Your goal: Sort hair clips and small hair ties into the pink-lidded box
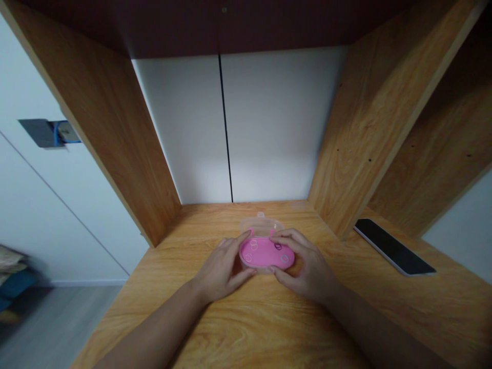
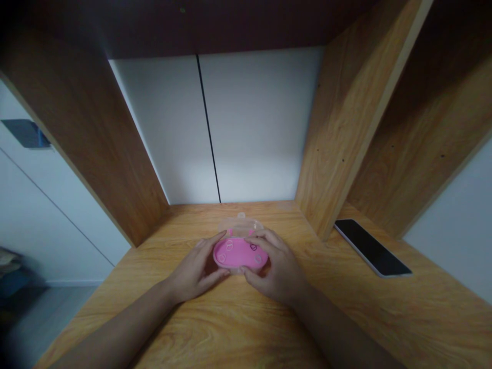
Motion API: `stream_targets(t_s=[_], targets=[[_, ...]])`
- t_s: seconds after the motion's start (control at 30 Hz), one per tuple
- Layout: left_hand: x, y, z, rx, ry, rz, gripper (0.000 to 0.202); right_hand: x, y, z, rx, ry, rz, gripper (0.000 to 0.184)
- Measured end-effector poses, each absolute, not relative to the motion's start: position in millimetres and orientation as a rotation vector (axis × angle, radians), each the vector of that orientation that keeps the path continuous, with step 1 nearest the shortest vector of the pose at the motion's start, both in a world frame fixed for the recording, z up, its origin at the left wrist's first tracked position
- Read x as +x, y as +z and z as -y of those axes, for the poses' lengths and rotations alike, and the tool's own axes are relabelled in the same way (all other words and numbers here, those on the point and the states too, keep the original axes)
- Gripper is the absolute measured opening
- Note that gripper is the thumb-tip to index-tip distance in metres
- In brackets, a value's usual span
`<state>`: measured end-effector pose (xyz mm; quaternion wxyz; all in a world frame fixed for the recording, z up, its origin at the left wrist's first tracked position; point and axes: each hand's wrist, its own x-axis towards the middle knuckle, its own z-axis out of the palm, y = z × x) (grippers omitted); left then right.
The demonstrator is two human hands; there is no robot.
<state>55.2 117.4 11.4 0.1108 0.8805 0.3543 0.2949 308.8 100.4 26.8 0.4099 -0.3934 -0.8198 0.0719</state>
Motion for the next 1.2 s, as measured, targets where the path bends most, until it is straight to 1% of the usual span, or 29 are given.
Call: stream_targets(t_s=[0.13, 0.37, 0.73, 0.93, 1.03, 1.1, 1.13, 1.2], targets=[[55.7, 11.6, -117.1, 2.613, 0.861, -0.995, 0.080, 305.7, 30.4, -96.5, -1.051, 0.122, 2.135, 0.058], [56.6, 14.6, -115.7, 2.632, 0.842, -0.957, 0.078, 305.7, 33.4, -97.4, -1.065, 0.036, 2.194, 0.057], [56.1, 14.4, -116.1, 2.607, 0.852, -0.976, 0.078, 305.8, 32.8, -96.5, -1.048, 0.065, 2.163, 0.059], [56.1, 13.8, -116.2, 2.620, 0.841, -0.965, 0.081, 306.6, 36.2, -97.3, -0.966, 0.028, 2.152, 0.044], [56.1, 10.8, -117.0, 2.609, 0.829, -1.006, 0.085, 306.9, 33.3, -97.8, -0.975, -0.026, 2.153, 0.047], [56.2, 8.5, -117.9, 2.604, 0.824, -1.028, 0.086, 307.8, 30.5, -98.9, -0.980, -0.040, 2.130, 0.046], [56.2, 7.6, -118.4, 2.601, 0.825, -1.040, 0.086, 308.3, 29.4, -99.7, -0.963, -0.050, 2.115, 0.042], [56.4, 6.7, -119.2, 2.587, 0.830, -1.073, 0.087, 309.3, 28.2, -101.4, -0.904, -0.078, 2.097, 0.025]])
